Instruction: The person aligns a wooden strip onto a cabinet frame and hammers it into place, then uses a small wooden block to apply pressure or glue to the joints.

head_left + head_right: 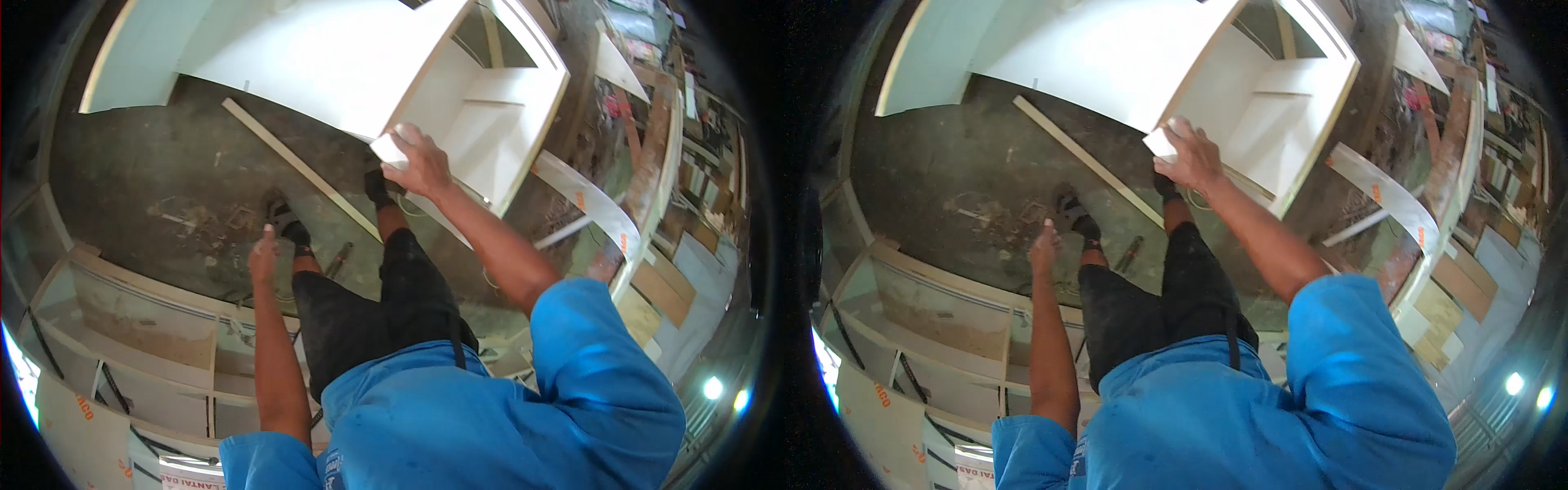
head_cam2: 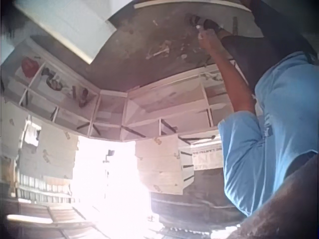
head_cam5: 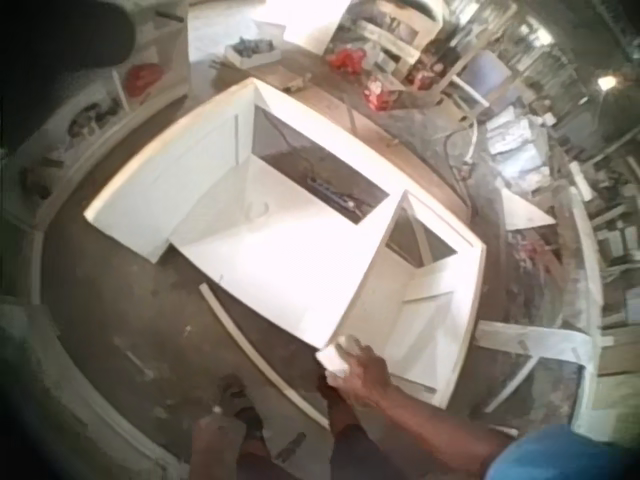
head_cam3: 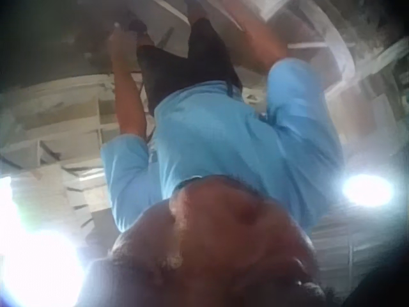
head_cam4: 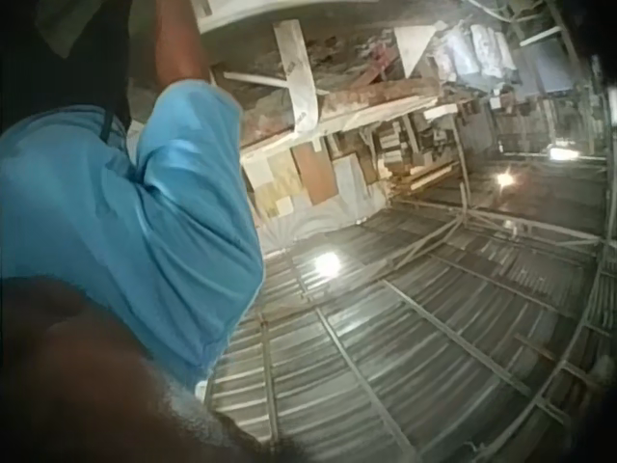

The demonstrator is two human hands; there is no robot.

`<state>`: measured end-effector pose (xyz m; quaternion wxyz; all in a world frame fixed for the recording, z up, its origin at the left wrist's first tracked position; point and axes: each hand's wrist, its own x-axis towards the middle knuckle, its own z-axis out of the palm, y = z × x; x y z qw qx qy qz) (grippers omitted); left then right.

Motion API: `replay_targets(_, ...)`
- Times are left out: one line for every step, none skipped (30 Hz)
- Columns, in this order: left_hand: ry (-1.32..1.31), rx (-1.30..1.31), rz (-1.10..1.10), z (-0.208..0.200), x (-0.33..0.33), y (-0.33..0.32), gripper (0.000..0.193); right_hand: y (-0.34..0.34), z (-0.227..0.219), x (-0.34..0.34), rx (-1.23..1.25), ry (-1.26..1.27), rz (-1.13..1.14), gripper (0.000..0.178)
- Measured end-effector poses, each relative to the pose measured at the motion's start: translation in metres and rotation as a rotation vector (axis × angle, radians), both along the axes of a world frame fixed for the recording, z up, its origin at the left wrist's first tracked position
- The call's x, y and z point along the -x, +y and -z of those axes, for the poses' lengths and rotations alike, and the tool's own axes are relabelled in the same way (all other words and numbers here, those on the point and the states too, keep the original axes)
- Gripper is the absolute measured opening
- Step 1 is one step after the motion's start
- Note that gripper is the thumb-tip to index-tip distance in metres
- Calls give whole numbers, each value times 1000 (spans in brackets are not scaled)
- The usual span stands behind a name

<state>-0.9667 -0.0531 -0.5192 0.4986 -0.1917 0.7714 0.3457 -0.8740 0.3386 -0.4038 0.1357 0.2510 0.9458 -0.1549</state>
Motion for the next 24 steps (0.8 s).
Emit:
replay_targets(-26, -9, -54, -2, 6, 8, 86, 6, -2, -2, 2, 7, -86, 65)
replay_targets(-39, -11, -49, -2, 6, 11, 86, 10, -2, -9, 1, -7, -82, 65)
replay_targets(-10, -23, -76, -2, 4, 17, 81, 15, -3, -17, 23, -47, -130, 66)
replay_targets(28, -37, -107, -1, 6, 28, 76, 22, -3, -20, 44, -78, -182, 66)
replay_targets(25, -33, -105, -2, 9, 42, 76, 30, -3, -35, 33, -77, -212, 68)
replay_targets(65, -101, -74, -2, 9, 61, 77, 41, -4, -50, 38, -78, -210, 68)
replay_targets(99, -172, -40, -2, 9, 87, 79, 52, -8, -68, 57, -102, -228, 70)
replay_targets(161, -233, 7, -11, 3, 124, 77, 64, -12, -92, 74, -136, -235, 72)
replay_targets(226, -291, 50, -24, -2, 168, 76, 73, -11, -114, 60, -156, -251, 76)
replay_targets(236, -283, 135, -35, -4, 207, 74, 81, -12, -140, 67, -171, -235, 76)
replay_targets(250, -271, 218, -41, -7, 241, 72, 90, -14, -166, 74, -215, -259, 77)
replay_targets(245, -262, 223, -39, -11, 268, 72, 101, -16, -187, 82, -251, -292, 77)
replay_targets(325, -292, 177, -35, -16, 291, 70, 111, -19, -214, 97, -255, -287, 77)
replay_targets(402, -329, 134, -30, -24, 307, 69, 124, -23, -243, 96, -360, -280, 78)
replay_targets(394, -327, 142, -18, -29, 312, 69, 133, -22, -260, 93, -462, -274, 79)
replay_targets(461, -344, 101, -5, -30, 310, 68, 138, -20, -263, 101, -459, -270, 79)
replay_targets(516, -363, 68, 1, -34, 312, 66, 141, -22, -268, 100, -469, -289, 80)
replay_targets(508, -358, 84, 4, -39, 312, 66, 143, -23, -272, 99, -476, -309, 81)
replay_targets(411, -369, 11, 1, -43, 316, 65, 143, -27, -272, 130, -470, -282, 82)
replay_targets(331, -377, -66, 0, -40, 317, 64, 142, -27, -270, 136, -463, -267, 82)
replay_targets(286, -345, -49, -2, -39, 320, 62, 139, -29, -267, 139, -532, -234, 81)
replay_targets(296, -349, -38, -4, -37, 322, 62, 140, -30, -262, 137, -596, -204, 81)
replay_targets(313, -332, 20, -6, -35, 322, 62, 142, -31, -257, 136, -583, -196, 81)
replay_targets(330, -315, 77, -7, -32, 323, 63, 144, -33, -251, 156, -637, -198, 80)
